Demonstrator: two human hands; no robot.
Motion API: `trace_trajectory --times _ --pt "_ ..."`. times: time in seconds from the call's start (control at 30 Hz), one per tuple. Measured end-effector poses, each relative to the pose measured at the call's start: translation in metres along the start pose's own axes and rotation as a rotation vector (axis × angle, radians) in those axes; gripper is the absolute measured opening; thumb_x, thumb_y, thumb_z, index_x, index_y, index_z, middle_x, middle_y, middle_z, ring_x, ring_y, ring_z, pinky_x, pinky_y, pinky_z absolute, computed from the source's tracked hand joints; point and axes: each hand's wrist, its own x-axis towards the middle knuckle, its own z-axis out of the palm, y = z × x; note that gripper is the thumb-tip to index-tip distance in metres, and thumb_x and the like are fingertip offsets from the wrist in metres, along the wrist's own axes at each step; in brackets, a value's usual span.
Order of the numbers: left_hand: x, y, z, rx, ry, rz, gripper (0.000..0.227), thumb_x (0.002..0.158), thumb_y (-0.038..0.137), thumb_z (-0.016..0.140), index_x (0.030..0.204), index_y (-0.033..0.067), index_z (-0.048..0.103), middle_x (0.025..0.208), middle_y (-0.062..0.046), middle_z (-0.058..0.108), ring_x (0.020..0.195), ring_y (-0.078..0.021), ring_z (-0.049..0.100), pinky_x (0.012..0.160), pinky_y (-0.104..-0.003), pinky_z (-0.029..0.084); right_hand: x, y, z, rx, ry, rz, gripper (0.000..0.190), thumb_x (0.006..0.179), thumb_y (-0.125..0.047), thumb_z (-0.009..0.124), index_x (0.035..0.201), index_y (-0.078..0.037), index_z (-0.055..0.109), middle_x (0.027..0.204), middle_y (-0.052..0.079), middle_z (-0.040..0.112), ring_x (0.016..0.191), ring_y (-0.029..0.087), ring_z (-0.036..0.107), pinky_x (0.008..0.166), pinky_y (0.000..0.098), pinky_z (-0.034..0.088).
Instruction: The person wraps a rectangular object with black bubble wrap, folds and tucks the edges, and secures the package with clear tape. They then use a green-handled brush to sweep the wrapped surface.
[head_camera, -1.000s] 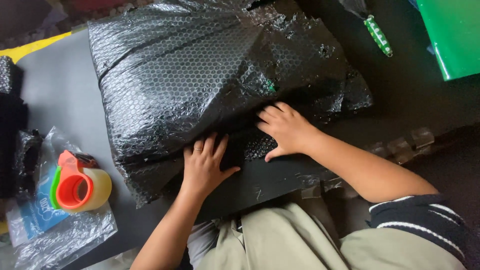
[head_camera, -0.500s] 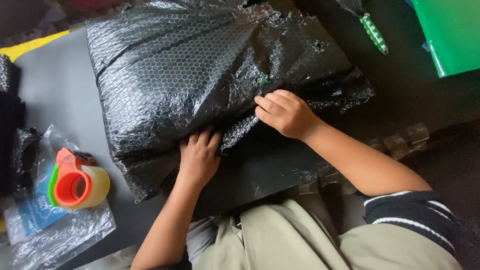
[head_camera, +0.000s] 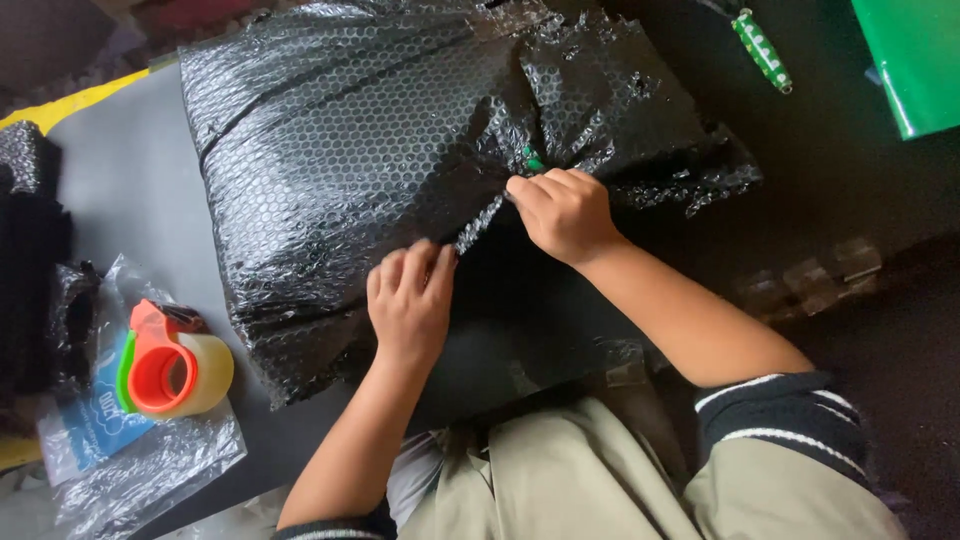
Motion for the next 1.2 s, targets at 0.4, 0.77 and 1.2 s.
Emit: trace_trajectory --times 0.4,0.77,1.2 --pt "0.047 -0.031 0.022 -0.386 -0.189 -0.126 0.017 0.095 0.027 0.078 0.097 0.0160 0.065 0.112 -0.001 0.067 0.096 -0.0289 0.068 0.089 -0.043 0.049 0.035 -0.020 -0.018 0.089 -0.035 0.557 0.036 0.068 -0.024 0.096 0.088 -0.020 0.067 0.078 -0.007 0.068 0.071 0.014 0.072 0.065 0.0320 0.058" --pt "0.049 -0.042 0.024 -0.499 -0.204 -0.203 0.015 0.090 0.024 0.087 0.097 0.0197 0.075 0.105 0.005 0.075 0.094 -0.0217 0.071 0.082 -0.039 0.050 -0.072 0.084 -0.157 0.202 0.284 1.003 0.019 0.095 -0.017 0.086 0.110 -0.012 0.076 0.101 0.006 0.069 0.091 0.020 0.068 0.080 0.0298 0.052" --pt "0.046 -0.038 0.026 -0.457 -0.207 -0.209 0.014 0.094 0.015 0.090 0.098 0.0130 0.077 0.111 -0.001 0.078 0.100 -0.0224 0.073 0.088 -0.041 0.051 -0.278 0.128 -0.272 1.156 0.461 2.114 0.082 0.094 -0.062 0.061 0.151 -0.006 0.045 0.159 0.016 0.049 0.151 0.028 0.046 0.125 0.0415 0.034"
